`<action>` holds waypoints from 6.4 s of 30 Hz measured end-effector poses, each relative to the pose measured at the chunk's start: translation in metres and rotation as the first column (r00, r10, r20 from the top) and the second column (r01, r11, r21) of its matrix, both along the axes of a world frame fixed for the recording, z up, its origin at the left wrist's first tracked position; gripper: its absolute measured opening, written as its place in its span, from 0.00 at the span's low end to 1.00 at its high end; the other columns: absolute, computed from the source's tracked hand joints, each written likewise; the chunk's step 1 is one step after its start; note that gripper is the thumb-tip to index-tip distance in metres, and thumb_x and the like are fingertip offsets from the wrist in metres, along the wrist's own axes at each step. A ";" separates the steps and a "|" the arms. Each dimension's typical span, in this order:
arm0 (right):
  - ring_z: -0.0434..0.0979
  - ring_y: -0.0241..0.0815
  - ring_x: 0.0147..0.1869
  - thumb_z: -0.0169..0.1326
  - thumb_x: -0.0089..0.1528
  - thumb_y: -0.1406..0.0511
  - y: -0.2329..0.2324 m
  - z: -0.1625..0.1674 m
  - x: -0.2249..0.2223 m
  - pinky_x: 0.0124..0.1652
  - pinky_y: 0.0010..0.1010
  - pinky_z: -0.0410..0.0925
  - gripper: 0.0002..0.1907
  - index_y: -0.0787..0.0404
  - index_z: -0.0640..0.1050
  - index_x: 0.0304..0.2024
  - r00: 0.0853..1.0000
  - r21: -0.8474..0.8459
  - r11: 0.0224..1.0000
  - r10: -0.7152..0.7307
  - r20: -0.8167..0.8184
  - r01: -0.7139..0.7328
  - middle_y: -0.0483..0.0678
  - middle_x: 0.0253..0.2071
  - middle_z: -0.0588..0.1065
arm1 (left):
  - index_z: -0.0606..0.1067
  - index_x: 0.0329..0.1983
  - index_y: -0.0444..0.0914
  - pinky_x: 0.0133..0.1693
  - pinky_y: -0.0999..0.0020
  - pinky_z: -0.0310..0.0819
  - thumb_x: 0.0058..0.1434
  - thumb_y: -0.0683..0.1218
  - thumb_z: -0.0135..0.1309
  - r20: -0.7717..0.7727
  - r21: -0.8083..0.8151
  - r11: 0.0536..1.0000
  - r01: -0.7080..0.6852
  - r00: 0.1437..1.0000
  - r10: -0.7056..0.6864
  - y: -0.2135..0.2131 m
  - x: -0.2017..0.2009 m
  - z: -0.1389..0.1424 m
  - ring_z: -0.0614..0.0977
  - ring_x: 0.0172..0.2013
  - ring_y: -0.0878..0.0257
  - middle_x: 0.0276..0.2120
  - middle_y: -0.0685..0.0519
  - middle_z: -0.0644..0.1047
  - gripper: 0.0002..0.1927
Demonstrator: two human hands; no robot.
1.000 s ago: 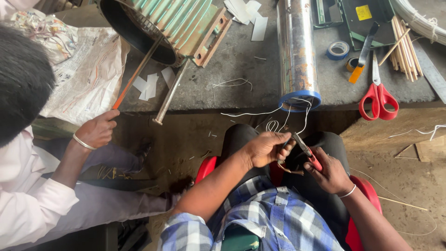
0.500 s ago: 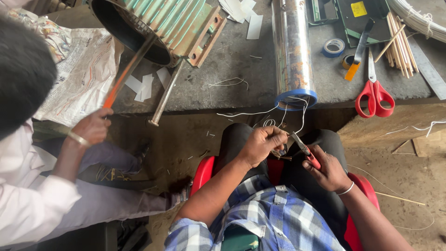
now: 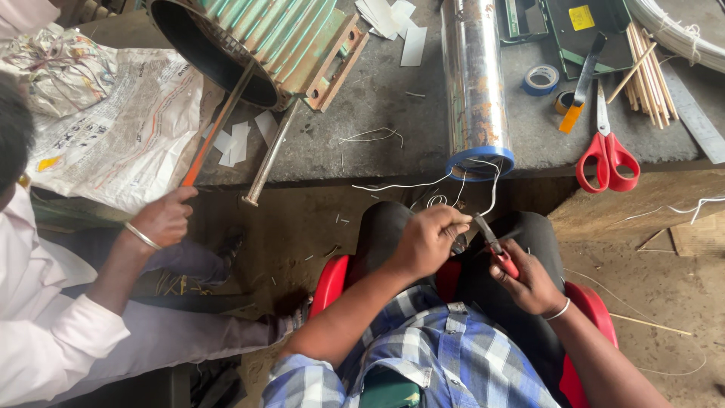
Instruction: The person sits at a workbench and twists together the ends of white wires, then uses pliers to cut and grip the wire while binding it around a metal cylinder. A second person beside them files and brushes a motor stator on the bench.
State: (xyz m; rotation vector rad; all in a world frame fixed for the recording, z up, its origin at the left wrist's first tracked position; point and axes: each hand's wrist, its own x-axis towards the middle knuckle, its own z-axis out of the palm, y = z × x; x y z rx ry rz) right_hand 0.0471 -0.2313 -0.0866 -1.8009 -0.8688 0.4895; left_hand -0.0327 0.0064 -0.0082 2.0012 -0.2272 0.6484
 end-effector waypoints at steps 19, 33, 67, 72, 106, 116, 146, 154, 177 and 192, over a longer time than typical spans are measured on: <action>0.79 0.50 0.37 0.56 0.61 0.58 0.003 0.007 0.000 0.41 0.36 0.70 0.23 0.61 0.72 0.56 0.999 -0.065 0.998 0.008 0.053 -0.004 0.53 0.33 0.77 | 0.82 0.45 0.35 0.37 0.72 0.81 0.62 0.44 0.62 -0.482 -0.196 0.973 0.120 0.852 -0.202 0.025 0.015 0.016 0.85 0.33 0.68 0.35 0.50 0.85 0.11; 0.80 0.56 0.36 0.55 0.61 0.54 0.006 0.008 -0.001 0.37 0.41 0.70 0.26 0.59 0.70 0.58 0.998 -0.131 0.991 -0.015 0.059 0.022 0.55 0.31 0.77 | 0.75 0.51 0.31 0.43 0.62 0.80 0.67 0.41 0.56 0.291 0.647 0.726 -0.235 0.956 0.051 0.005 0.004 -0.011 0.85 0.40 0.54 0.39 0.48 0.78 0.11; 0.80 0.58 0.40 0.55 0.61 0.56 -0.001 0.009 0.004 0.40 0.42 0.70 0.24 0.60 0.70 0.56 0.993 -0.135 0.990 -0.011 0.121 0.028 0.56 0.34 0.77 | 0.79 0.45 0.35 0.35 0.76 0.78 0.66 0.43 0.60 -0.366 -0.545 0.837 0.056 0.882 -0.298 0.009 0.005 -0.015 0.80 0.32 0.73 0.31 0.58 0.80 0.08; 0.80 0.55 0.39 0.55 0.62 0.57 0.000 0.007 0.002 0.40 0.39 0.70 0.23 0.60 0.71 0.56 0.997 -0.082 0.997 0.008 0.076 -0.001 0.54 0.35 0.77 | 0.79 0.42 0.36 0.39 0.69 0.77 0.68 0.41 0.60 0.028 -0.010 1.000 0.023 0.999 -0.023 0.002 -0.002 0.000 0.83 0.36 0.61 0.34 0.51 0.80 0.03; 0.80 0.55 0.36 0.55 0.61 0.55 0.005 0.012 -0.003 0.38 0.40 0.70 0.27 0.59 0.70 0.58 0.999 -0.137 0.991 0.006 0.040 -0.001 0.54 0.31 0.77 | 0.73 0.37 0.33 0.36 0.59 0.76 0.59 0.38 0.57 0.083 0.482 0.875 -0.038 0.997 -0.003 0.015 0.004 0.004 0.80 0.32 0.53 0.30 0.49 0.74 0.05; 0.80 0.60 0.40 0.56 0.61 0.54 0.002 0.008 0.002 0.39 0.43 0.70 0.26 0.59 0.71 0.58 0.992 -0.176 0.983 -0.023 0.127 0.046 0.57 0.34 0.78 | 0.76 0.48 0.31 0.38 0.62 0.78 0.69 0.44 0.54 0.029 0.262 0.960 -0.103 0.995 0.098 0.005 -0.004 -0.011 0.82 0.35 0.57 0.35 0.50 0.77 0.11; 0.81 0.58 0.40 0.55 0.61 0.55 0.001 0.017 0.010 0.39 0.44 0.71 0.27 0.57 0.69 0.59 0.996 -0.253 0.967 0.040 0.077 -0.019 0.56 0.33 0.79 | 0.77 0.41 0.37 0.36 0.75 0.74 0.68 0.43 0.58 -0.238 -0.943 0.319 -0.096 0.864 -0.443 -0.006 0.008 -0.064 0.78 0.33 0.70 0.33 0.55 0.78 0.04; 0.80 0.54 0.35 0.55 0.61 0.56 -0.007 0.011 0.009 0.38 0.41 0.71 0.23 0.57 0.71 0.56 1.000 -0.238 0.971 0.013 0.011 -0.010 0.54 0.31 0.77 | 0.76 0.44 0.36 0.37 0.77 0.75 0.71 0.45 0.55 -0.259 -0.775 0.632 -0.017 0.921 -0.292 -0.018 0.004 -0.064 0.78 0.33 0.73 0.32 0.57 0.78 0.07; 0.79 0.56 0.53 0.55 0.60 0.55 -0.035 0.072 -0.051 0.49 0.43 0.70 0.40 0.49 0.60 0.74 0.994 -0.574 0.813 -0.102 0.032 0.101 0.55 0.57 0.75 | 0.78 0.38 0.35 0.32 0.62 0.73 0.64 0.39 0.60 -0.074 -0.119 0.991 -0.065 0.996 0.057 -0.023 -0.008 -0.011 0.79 0.29 0.56 0.30 0.50 0.77 0.02; 0.80 0.56 0.45 0.56 0.62 0.51 -0.025 0.081 -0.049 0.44 0.46 0.70 0.31 0.50 0.68 0.66 0.991 -0.652 0.746 -0.104 0.088 0.137 0.56 0.39 0.80 | 0.78 0.40 0.34 0.29 0.60 0.72 0.64 0.38 0.59 -0.088 -0.022 0.995 -0.100 0.991 0.098 -0.024 -0.011 -0.007 0.79 0.27 0.55 0.31 0.48 0.76 0.03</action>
